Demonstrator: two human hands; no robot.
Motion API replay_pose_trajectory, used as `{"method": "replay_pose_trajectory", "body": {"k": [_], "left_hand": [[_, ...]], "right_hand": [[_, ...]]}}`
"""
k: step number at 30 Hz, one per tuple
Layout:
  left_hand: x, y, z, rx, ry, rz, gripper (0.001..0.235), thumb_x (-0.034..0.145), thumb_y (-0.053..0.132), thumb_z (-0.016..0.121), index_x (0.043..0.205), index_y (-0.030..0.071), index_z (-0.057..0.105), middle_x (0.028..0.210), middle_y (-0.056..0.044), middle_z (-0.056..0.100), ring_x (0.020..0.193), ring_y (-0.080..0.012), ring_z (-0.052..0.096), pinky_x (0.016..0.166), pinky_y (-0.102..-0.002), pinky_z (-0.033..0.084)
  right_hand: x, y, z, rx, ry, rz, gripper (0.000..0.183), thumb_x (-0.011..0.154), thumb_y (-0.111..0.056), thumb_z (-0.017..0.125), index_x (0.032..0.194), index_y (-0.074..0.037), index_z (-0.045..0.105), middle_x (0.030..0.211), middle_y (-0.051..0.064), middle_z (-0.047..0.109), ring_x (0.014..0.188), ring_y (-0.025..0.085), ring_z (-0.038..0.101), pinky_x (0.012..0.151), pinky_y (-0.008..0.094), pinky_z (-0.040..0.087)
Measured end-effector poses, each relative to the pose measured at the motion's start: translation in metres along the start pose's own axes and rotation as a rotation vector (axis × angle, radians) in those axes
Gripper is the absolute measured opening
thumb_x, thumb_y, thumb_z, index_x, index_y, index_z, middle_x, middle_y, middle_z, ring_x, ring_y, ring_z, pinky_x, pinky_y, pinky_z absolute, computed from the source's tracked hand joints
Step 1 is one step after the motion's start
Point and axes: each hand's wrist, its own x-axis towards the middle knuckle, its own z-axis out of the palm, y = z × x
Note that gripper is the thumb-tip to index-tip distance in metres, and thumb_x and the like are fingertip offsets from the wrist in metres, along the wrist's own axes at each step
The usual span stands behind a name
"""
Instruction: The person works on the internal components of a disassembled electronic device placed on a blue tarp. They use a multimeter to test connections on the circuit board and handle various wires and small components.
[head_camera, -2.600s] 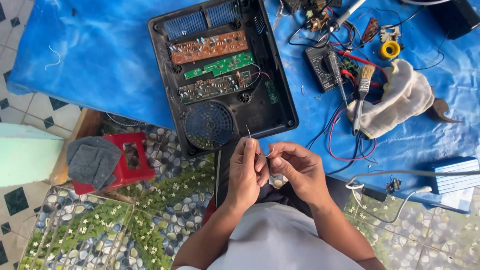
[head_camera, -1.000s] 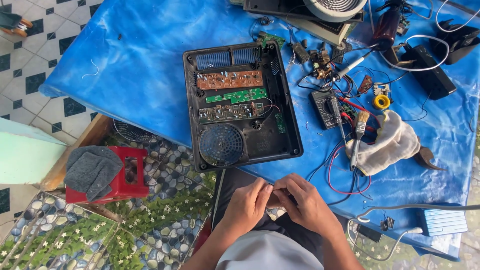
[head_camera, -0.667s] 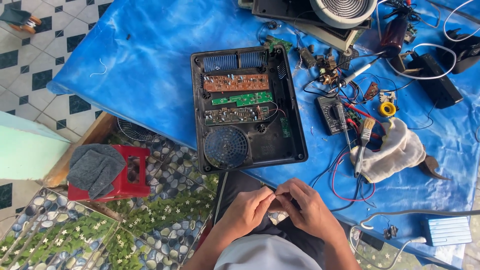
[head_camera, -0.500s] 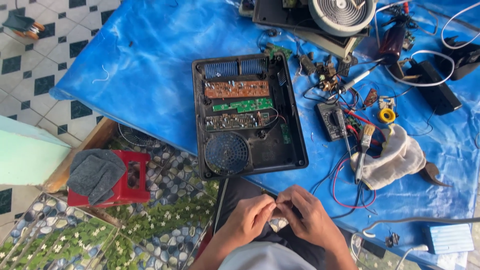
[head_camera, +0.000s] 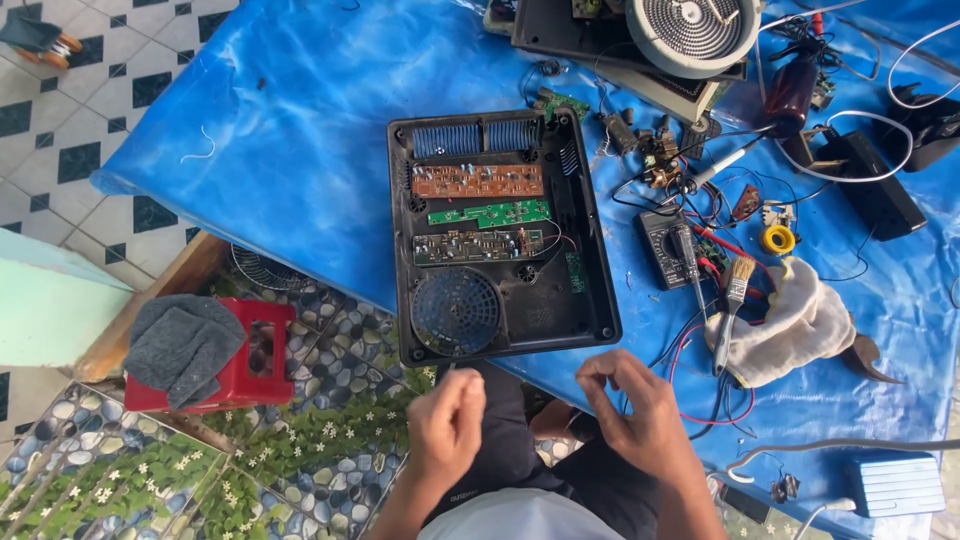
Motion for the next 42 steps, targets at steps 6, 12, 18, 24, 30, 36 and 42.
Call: {"method": "replay_pose_trajectory", "body": {"k": [6,12,18,24,30,36,42], "left_hand": [[0.025,-0.031,-0.032,0.391,0.367,0.065,0.021,0.108,0.009,0.046,0.09,0.007,0.057,0.066,0.003,0.05,0.047,-0.0054,0.041,0.038,-0.02,0.033],[0.073,-0.043,-0.051,0.529,0.426,-0.254,0.036,0.113,0.029,0.04,0.125,0.0,0.057,0.107,-0.022,0.063,0.076,-0.0311,0.067,0.066,-0.039,0.057],[0.107,-0.078,-0.034,0.716,0.332,0.024,0.033,0.109,0.019,0.05,0.138,0.005,0.057,0.131,-0.019,0.052,0.116,-0.0385,0.062,0.094,-0.052,0.045],[0.13,-0.084,-0.003,0.813,0.114,0.117,0.039,0.111,0.034,0.041,0.132,0.012,0.065,0.136,-0.015,0.054,0.138,-0.0353,0.044,0.108,-0.065,0.026],[0.139,-0.073,0.014,0.775,-0.018,-0.031,0.053,0.111,0.043,0.036,0.128,0.004,0.069,0.145,-0.026,0.052,0.146,-0.0491,0.035,0.107,-0.083,0.017],[0.134,-0.082,0.018,0.816,-0.189,-0.121,0.063,0.11,0.051,0.034,0.139,0.003,0.062,0.152,-0.03,0.048,0.154,-0.0495,0.022,0.108,-0.085,0.002],[0.131,-0.081,0.025,0.822,-0.248,-0.147,0.061,0.11,0.048,0.032,0.142,0.006,0.061,0.153,-0.029,0.048,0.156,-0.0471,0.018,0.111,-0.083,0.0]], "right_hand": [[0.063,0.001,-0.011,-0.055,0.07,-0.061,0.003,0.1,-0.006,0.064,0.103,-0.005,0.065,0.088,0.005,0.065,0.071,0.015,0.056,0.064,0.029,0.047],[0.146,0.043,-0.007,-0.335,0.175,-0.228,0.004,0.1,-0.001,0.07,0.097,-0.002,0.071,0.074,0.01,0.068,0.066,0.029,0.065,0.064,0.037,0.054],[0.204,0.123,0.011,-0.505,0.079,-0.119,0.006,0.096,-0.007,0.073,0.101,-0.004,0.072,0.087,0.014,0.071,0.08,0.041,0.071,0.072,0.05,0.058],[0.222,0.157,0.024,-0.59,-0.025,0.038,0.012,0.094,-0.015,0.071,0.103,-0.008,0.075,0.097,0.016,0.074,0.088,0.044,0.072,0.078,0.053,0.059],[0.227,0.16,0.03,-0.625,-0.061,0.105,0.013,0.096,-0.02,0.071,0.105,-0.013,0.076,0.103,0.01,0.074,0.093,0.037,0.075,0.08,0.045,0.061],[0.227,0.167,0.032,-0.643,-0.061,0.099,0.014,0.096,-0.023,0.07,0.105,-0.014,0.075,0.102,0.01,0.073,0.093,0.037,0.074,0.078,0.047,0.061],[0.224,0.166,0.029,-0.602,-0.039,0.067,0.013,0.094,-0.019,0.071,0.105,-0.011,0.074,0.1,0.012,0.072,0.092,0.039,0.074,0.078,0.046,0.061]]}}
